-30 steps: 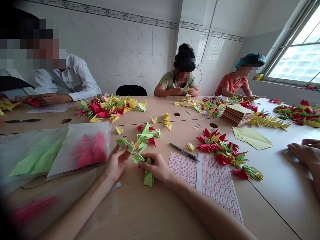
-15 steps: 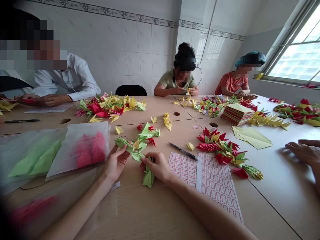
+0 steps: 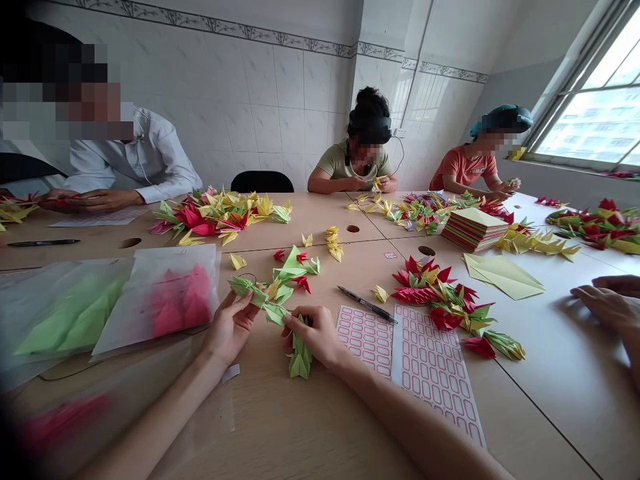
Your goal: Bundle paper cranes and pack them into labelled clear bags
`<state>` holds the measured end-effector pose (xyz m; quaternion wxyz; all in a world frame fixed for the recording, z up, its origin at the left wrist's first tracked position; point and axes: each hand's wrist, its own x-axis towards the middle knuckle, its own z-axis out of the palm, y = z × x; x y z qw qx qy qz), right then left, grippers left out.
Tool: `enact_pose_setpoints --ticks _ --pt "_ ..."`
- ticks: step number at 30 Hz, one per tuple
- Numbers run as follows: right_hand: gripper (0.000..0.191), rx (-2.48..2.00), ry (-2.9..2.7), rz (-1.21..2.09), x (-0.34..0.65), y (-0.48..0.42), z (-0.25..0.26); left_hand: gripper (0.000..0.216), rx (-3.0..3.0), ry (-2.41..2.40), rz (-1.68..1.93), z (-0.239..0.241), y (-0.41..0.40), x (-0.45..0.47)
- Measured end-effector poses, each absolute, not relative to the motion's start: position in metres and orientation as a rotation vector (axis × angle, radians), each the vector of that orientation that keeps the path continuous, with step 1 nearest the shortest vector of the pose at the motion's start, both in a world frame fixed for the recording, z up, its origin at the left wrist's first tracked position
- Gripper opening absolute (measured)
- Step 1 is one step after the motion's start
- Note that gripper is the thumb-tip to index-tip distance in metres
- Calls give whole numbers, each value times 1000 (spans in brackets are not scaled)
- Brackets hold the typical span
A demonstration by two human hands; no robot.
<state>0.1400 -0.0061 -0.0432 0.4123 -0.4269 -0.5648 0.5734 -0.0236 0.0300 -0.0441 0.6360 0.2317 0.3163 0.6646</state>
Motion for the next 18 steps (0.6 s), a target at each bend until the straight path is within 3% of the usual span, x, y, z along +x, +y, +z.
enact_pose_setpoints --ticks 18 --pt "35 -1051 -1424 1418 139 -7 -43 17 549 699 1501 -43 28 -24"
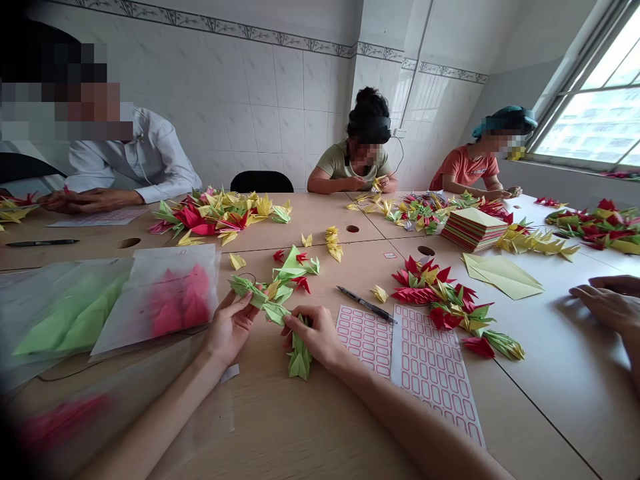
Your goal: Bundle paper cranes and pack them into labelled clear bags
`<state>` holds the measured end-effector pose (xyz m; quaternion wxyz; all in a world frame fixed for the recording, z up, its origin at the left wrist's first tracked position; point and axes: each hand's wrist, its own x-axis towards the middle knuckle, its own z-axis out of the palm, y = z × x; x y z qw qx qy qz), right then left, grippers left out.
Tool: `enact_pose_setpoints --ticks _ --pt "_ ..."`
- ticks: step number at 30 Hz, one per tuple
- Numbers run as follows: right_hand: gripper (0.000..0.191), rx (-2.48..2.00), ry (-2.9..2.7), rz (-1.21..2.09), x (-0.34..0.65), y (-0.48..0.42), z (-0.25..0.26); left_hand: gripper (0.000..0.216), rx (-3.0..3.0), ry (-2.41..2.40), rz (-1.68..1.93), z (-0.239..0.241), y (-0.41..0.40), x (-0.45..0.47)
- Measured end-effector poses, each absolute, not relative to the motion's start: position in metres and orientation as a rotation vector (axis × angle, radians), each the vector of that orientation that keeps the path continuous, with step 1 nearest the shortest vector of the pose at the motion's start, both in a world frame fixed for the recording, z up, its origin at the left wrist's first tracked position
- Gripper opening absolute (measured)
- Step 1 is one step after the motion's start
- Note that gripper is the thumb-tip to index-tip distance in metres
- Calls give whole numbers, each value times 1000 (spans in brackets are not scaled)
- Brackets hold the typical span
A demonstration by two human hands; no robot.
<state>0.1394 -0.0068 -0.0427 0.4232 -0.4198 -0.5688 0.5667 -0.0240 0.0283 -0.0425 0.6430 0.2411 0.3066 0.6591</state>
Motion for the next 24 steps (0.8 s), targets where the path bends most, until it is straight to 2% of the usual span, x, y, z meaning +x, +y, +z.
enact_pose_setpoints --ticks 14,24 --pt "36 -1050 -1468 1400 140 -5 -43 26 759 747 1505 -41 25 -19" --pt "34 -923 -1326 1669 144 -2 -47 29 773 784 1484 -41 24 -20"
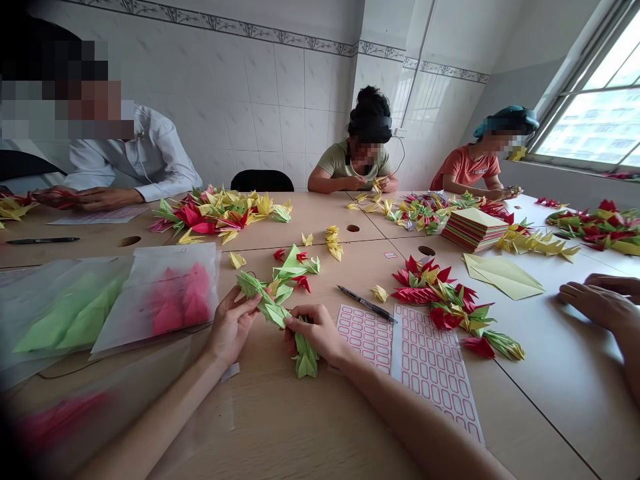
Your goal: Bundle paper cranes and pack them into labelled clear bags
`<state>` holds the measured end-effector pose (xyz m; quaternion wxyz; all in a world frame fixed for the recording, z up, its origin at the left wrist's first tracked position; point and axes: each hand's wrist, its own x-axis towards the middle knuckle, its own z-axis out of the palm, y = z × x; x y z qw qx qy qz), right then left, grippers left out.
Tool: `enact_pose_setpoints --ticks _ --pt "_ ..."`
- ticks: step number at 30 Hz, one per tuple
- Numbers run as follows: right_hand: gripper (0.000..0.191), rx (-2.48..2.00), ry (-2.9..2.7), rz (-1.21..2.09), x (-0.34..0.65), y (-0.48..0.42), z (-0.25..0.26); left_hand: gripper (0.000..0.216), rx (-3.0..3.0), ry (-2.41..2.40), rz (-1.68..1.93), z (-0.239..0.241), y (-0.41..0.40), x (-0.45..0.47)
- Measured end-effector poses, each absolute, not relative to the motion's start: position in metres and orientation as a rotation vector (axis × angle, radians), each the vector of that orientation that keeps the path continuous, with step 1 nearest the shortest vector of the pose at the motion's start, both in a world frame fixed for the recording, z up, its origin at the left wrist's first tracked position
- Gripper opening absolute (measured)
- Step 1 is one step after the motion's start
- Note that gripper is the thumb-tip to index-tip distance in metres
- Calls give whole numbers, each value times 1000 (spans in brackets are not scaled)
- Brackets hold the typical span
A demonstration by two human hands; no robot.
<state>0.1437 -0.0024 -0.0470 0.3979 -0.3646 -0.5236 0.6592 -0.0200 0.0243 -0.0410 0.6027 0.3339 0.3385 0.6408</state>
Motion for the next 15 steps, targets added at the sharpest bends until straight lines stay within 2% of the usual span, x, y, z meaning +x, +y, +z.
enact_pose_setpoints --ticks 15 --pt "37 -991 -1379 1570 139 -6 -38 27 974 843 1479 -45 22 -16"
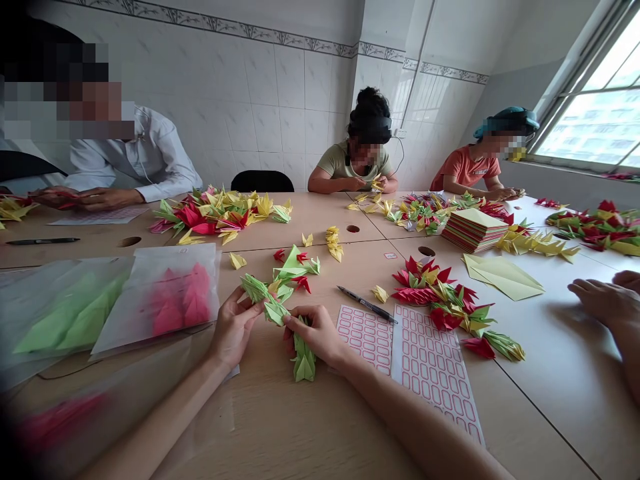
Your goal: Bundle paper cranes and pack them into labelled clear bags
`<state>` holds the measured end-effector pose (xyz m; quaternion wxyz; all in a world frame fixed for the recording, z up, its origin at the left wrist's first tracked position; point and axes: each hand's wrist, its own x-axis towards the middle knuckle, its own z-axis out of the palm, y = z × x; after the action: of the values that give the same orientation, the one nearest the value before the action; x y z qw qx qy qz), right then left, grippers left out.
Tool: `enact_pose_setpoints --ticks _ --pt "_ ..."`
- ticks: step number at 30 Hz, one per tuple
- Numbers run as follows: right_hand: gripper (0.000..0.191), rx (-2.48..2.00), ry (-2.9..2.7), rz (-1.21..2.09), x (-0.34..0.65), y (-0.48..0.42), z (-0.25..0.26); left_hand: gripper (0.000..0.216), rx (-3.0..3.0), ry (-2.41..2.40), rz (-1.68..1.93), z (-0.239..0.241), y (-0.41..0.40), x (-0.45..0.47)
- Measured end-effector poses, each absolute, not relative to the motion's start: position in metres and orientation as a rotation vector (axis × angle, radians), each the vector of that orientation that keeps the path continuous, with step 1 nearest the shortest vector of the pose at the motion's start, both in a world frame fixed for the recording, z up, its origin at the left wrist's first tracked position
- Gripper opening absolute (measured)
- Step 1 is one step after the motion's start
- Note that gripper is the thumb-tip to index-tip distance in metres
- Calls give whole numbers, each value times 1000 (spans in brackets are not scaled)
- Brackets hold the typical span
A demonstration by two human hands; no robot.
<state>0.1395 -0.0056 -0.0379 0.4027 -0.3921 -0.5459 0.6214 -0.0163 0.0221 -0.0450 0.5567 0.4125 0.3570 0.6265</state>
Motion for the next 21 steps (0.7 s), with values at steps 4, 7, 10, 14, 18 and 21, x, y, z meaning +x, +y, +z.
enact_pose_setpoints --ticks 4,7,10,14,18,21 --pt "36 -990 -1376 1544 139 -3 -47 26 984 876 1477 -45 20 -13" --pt "35 -994 -1395 1524 139 -2 -50 28 1010 868 1453 -43 16 -9" --pt "34 -986 -1399 1518 139 -2 -49 30 1035 856 1408 -40 12 -6" --pt "35 -974 -1365 1542 138 -2 -48 24 1024 804 1378 -37 9 -6" --pt "35 -960 -1363 1530 137 0 -51 27 1084 805 1366 -38 9 -4" --pt "35 -976 -1411 1476 136 1 -54 33 1127 885 1375 -40 7 -2"
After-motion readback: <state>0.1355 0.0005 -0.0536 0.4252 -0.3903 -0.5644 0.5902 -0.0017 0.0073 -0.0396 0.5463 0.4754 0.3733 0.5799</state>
